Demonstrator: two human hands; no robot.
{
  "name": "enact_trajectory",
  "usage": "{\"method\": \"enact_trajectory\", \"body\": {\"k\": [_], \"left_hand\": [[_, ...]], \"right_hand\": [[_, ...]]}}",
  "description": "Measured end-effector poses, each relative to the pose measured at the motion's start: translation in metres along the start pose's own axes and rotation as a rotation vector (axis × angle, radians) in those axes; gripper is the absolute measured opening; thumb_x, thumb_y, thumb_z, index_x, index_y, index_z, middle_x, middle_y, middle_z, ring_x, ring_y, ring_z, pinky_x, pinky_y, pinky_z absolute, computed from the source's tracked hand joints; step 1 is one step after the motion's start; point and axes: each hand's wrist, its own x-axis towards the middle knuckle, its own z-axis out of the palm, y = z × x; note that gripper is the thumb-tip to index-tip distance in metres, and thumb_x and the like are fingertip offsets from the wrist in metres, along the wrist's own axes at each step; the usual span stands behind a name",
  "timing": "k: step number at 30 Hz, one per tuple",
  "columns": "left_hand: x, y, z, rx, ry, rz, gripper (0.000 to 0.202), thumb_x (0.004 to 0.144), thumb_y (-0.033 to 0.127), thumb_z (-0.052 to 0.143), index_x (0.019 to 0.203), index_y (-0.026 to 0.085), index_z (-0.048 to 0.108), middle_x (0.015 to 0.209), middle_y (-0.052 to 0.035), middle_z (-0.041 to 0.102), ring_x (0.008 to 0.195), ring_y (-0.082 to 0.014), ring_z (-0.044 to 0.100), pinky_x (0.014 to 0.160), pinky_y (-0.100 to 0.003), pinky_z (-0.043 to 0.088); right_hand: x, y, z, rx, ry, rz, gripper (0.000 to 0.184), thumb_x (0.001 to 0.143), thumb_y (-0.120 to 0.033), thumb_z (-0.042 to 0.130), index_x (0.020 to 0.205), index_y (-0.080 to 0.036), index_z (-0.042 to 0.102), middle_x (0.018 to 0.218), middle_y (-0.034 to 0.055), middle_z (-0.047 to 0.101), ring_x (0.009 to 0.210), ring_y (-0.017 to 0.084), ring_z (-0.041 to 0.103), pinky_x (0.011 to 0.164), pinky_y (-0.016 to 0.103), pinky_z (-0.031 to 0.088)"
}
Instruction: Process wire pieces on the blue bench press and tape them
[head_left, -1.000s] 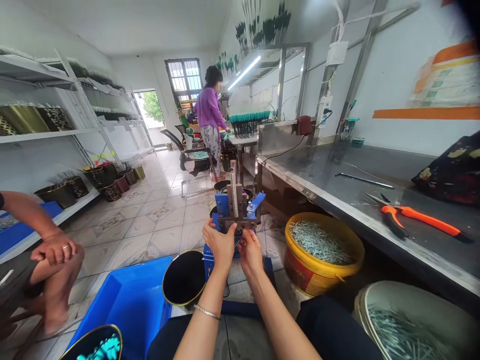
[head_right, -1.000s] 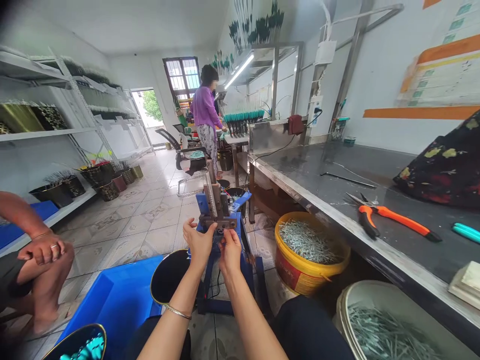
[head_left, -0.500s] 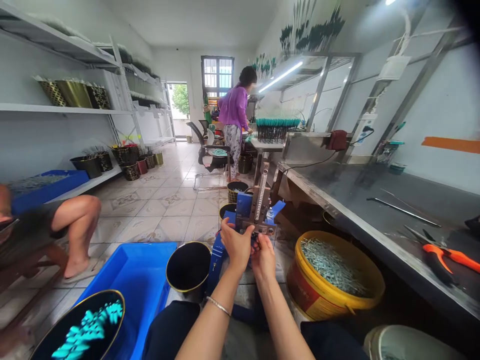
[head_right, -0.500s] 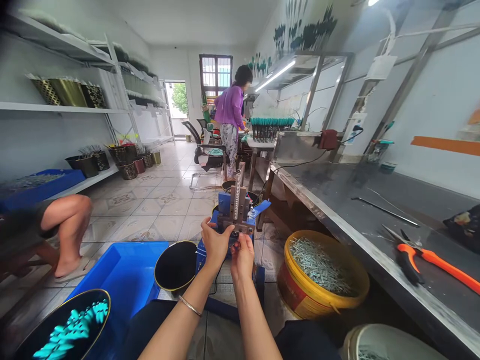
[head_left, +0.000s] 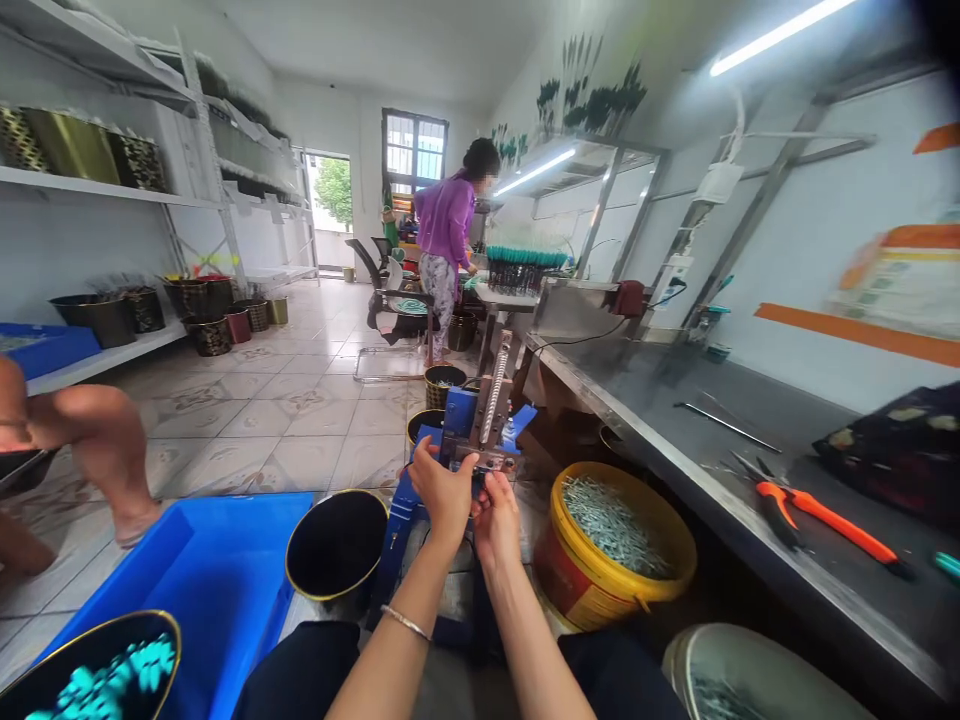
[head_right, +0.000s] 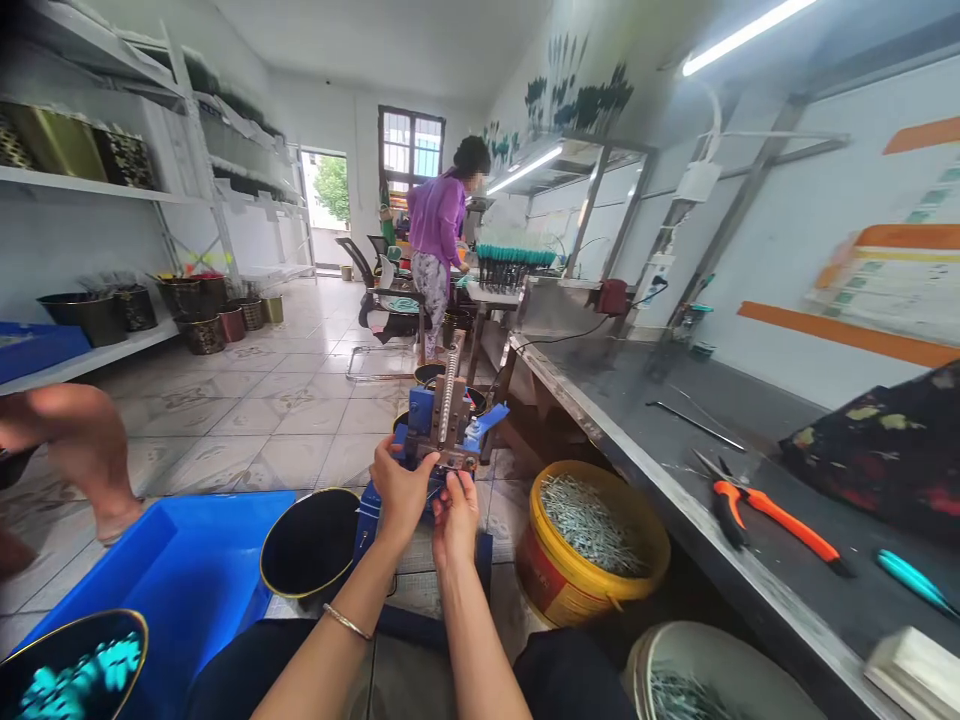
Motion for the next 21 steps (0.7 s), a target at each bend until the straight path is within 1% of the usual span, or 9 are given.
{"method": "enact_trajectory", "body": {"k": [2,5,9,12,15,17,19,21], "left_hand": [[0.001,0.000,-0.001,-0.008,-0.004,0.011,0.063,0.060,0.034,0.072,0.111,0.018,0.039,0.100,-0.0067,0.053,0.096,-0.0262,0.047,0.083,-0.042,0.036],[0.002,0.001,-0.001,0.003,-0.007,0.032,0.061,0.061,0.034,0.071,0.111,0.019,0.040,0.100,-0.0068,0.054,0.097,-0.0271,0.046,0.084,-0.043,0.035],[0.004,0.001,0.000,0.043,-0.023,0.048,0.063,0.061,0.035,0.072,0.112,0.017,0.040,0.100,-0.0079,0.054,0.097,-0.0270,0.046,0.087,-0.044,0.035],[0.006,0.002,-0.001,0.060,-0.042,0.058,0.064,0.060,0.036,0.072,0.112,0.017,0.040,0.101,-0.0080,0.054,0.099,-0.0274,0.046,0.088,-0.044,0.035],[0.006,0.004,-0.002,0.075,-0.047,0.067,0.064,0.060,0.036,0.072,0.112,0.017,0.041,0.102,-0.0076,0.053,0.101,-0.0280,0.045,0.088,-0.043,0.034],[0.006,0.006,-0.003,0.082,-0.052,0.067,0.064,0.059,0.036,0.072,0.112,0.017,0.041,0.103,-0.0074,0.053,0.102,-0.0282,0.045,0.089,-0.043,0.034],[0.006,0.007,-0.005,0.085,-0.067,0.062,0.063,0.060,0.036,0.072,0.112,0.018,0.041,0.103,-0.0074,0.053,0.103,-0.0278,0.044,0.089,-0.043,0.034],[0.006,0.009,-0.007,0.088,-0.080,0.057,0.062,0.061,0.037,0.071,0.112,0.018,0.040,0.104,-0.0073,0.052,0.105,-0.0273,0.043,0.091,-0.044,0.032]], "right_hand": [[-0.017,-0.007,-0.007,-0.024,0.052,0.008,0.044,0.054,-0.023,0.073,0.093,-0.024,0.054,0.060,-0.0081,0.051,0.048,0.005,0.043,0.044,0.016,0.034],[-0.056,-0.023,-0.029,-0.117,0.072,-0.010,0.040,0.057,-0.026,0.073,0.093,-0.023,0.057,0.059,-0.0064,0.049,0.049,0.007,0.042,0.046,0.017,0.035],[-0.107,-0.052,-0.074,-0.339,0.063,-0.098,0.029,0.060,-0.035,0.072,0.083,-0.020,0.061,0.052,-0.0055,0.043,0.046,0.007,0.036,0.044,0.019,0.030],[-0.132,-0.081,-0.107,-0.536,0.081,-0.167,0.025,0.062,-0.039,0.071,0.074,-0.019,0.062,0.051,-0.0042,0.044,0.046,0.009,0.035,0.045,0.021,0.028],[-0.145,-0.110,-0.129,-0.654,0.107,-0.206,0.026,0.063,-0.042,0.070,0.069,-0.018,0.062,0.051,-0.0031,0.044,0.047,0.009,0.035,0.046,0.022,0.028],[-0.148,-0.124,-0.136,-0.678,0.121,-0.217,0.029,0.065,-0.045,0.067,0.063,-0.017,0.059,0.052,-0.0024,0.045,0.048,0.009,0.035,0.046,0.022,0.028],[-0.148,-0.129,-0.136,-0.688,0.101,-0.209,0.035,0.069,-0.049,0.062,0.056,-0.017,0.056,0.051,-0.0017,0.046,0.046,0.009,0.035,0.046,0.022,0.028],[-0.142,-0.126,-0.130,-0.703,0.038,-0.179,0.040,0.071,-0.050,0.058,0.051,-0.016,0.054,0.047,-0.0015,0.045,0.044,0.009,0.035,0.045,0.022,0.027]]}}
